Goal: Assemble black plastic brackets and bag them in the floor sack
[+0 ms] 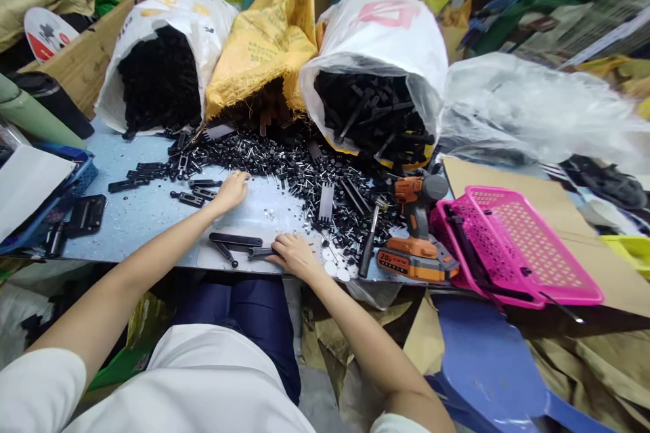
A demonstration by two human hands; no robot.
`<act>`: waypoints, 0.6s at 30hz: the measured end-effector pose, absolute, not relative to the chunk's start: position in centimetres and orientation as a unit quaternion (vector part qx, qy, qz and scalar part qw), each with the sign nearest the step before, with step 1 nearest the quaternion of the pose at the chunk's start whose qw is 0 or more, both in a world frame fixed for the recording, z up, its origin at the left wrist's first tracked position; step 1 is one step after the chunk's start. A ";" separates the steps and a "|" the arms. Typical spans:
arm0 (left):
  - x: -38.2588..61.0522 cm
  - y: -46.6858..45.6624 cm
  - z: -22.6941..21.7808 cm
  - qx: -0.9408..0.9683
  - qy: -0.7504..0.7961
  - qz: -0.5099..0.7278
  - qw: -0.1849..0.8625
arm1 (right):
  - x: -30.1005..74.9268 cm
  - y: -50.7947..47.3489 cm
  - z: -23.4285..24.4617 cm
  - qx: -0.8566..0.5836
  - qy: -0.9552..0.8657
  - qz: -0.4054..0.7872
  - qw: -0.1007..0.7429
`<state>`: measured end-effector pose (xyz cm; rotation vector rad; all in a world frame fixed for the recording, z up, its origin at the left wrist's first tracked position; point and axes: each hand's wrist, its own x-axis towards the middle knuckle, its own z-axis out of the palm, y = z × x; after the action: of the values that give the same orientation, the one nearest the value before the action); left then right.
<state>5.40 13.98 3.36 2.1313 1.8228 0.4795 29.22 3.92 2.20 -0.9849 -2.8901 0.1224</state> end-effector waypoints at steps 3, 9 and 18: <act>5.7 18.5 2.6 0.706 0.684 0.127 0.131 | 29.6 3.9 1.7 -0.328 -0.939 0.072 0.070; 6.1 18.3 1.7 0.725 0.661 0.137 0.136 | 27.3 12.5 2.9 -0.478 -0.870 0.046 0.115; 1.2 6.3 4.4 0.523 0.632 0.448 0.357 | 21.7 22.0 1.4 -0.632 -0.773 0.001 0.052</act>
<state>1.17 6.28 4.43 1.3496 1.6311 1.1561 21.68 22.02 1.42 -1.9214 -2.3526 0.0043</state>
